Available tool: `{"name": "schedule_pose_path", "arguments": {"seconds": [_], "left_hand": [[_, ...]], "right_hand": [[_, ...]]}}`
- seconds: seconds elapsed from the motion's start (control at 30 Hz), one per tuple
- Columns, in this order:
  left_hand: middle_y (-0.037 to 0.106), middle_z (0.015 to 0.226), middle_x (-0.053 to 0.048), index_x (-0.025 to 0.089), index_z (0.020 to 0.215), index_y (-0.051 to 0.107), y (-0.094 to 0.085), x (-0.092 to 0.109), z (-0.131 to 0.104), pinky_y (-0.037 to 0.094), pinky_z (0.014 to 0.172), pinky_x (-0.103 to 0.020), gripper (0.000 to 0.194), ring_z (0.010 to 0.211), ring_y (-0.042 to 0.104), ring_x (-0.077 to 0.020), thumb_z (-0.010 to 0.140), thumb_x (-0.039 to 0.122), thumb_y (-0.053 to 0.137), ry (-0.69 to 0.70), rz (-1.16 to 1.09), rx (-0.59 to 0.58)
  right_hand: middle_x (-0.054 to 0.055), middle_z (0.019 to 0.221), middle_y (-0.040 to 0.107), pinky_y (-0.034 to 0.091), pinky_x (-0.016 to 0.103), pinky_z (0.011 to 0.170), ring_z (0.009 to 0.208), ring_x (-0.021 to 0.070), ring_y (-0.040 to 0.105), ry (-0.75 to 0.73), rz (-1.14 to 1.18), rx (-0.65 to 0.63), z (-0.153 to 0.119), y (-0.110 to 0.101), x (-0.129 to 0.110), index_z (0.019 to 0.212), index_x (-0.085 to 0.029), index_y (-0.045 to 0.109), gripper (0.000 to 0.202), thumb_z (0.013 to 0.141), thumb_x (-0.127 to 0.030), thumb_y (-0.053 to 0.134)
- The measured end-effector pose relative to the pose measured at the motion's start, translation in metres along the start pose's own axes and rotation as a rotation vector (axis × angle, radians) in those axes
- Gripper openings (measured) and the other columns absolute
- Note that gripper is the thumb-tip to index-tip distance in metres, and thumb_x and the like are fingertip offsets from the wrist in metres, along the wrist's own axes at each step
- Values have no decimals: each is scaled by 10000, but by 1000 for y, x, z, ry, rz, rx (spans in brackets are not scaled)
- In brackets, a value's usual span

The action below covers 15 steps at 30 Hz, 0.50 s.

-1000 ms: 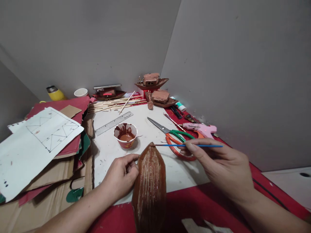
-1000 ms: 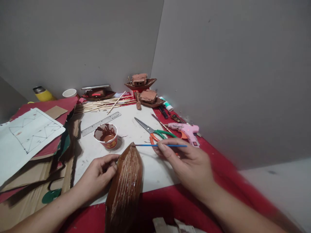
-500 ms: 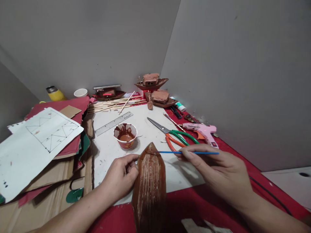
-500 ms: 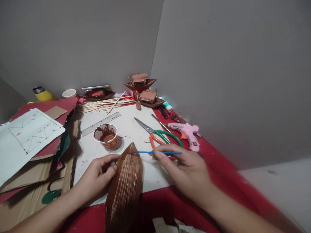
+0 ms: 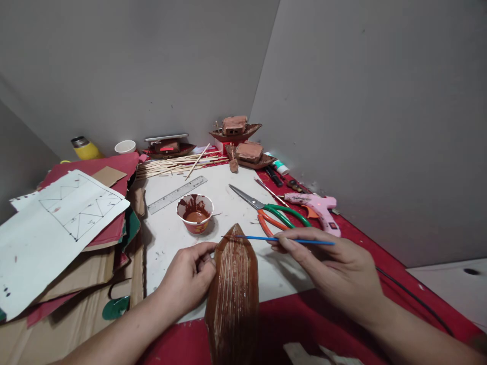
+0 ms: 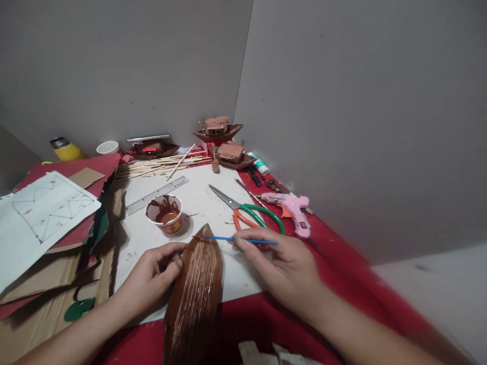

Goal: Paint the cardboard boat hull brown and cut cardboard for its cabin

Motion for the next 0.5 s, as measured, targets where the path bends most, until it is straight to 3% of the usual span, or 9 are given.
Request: {"name": "schedule_pose_path", "arguments": {"seconds": [0.13, 0.33, 0.5], "left_hand": [[485, 664, 34, 127, 1148, 704, 0, 0, 0, 327, 580, -246, 404, 607, 422, -132, 825, 149, 463, -8, 4, -7], [467, 665, 40, 128, 1159, 694, 0, 0, 0, 335, 583, -251, 403, 605, 410, -133, 838, 147, 450, -9, 5, -12], [525, 685, 24, 142, 1136, 704, 1, -1, 0, 366, 615, -251, 375, 626, 451, -140, 847, 147, 466, -4, -6, -19]], "right_hand": [[-4, 741, 782, 618, 261, 616, 632, 180, 738, -1, -5, 13, 1, -4, -3, 833, -262, 741, 71, 868, -261, 679], [-11, 722, 773, 606, 245, 587, 580, 157, 720, -33, 8, -104, 4, 5, -6, 811, -252, 732, 108, 881, -249, 649], [-4, 791, 787, 606, 270, 599, 640, 179, 737, -81, -99, 9, 1, -7, -2, 892, -269, 725, 101, 871, -199, 655]]}}
Point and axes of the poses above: each hand's wrist, its own z-axis towards the middle knuckle, its own y-axis out of the palm, x = y × z, the point moved 7 cm from there along z, towards the middle knuckle
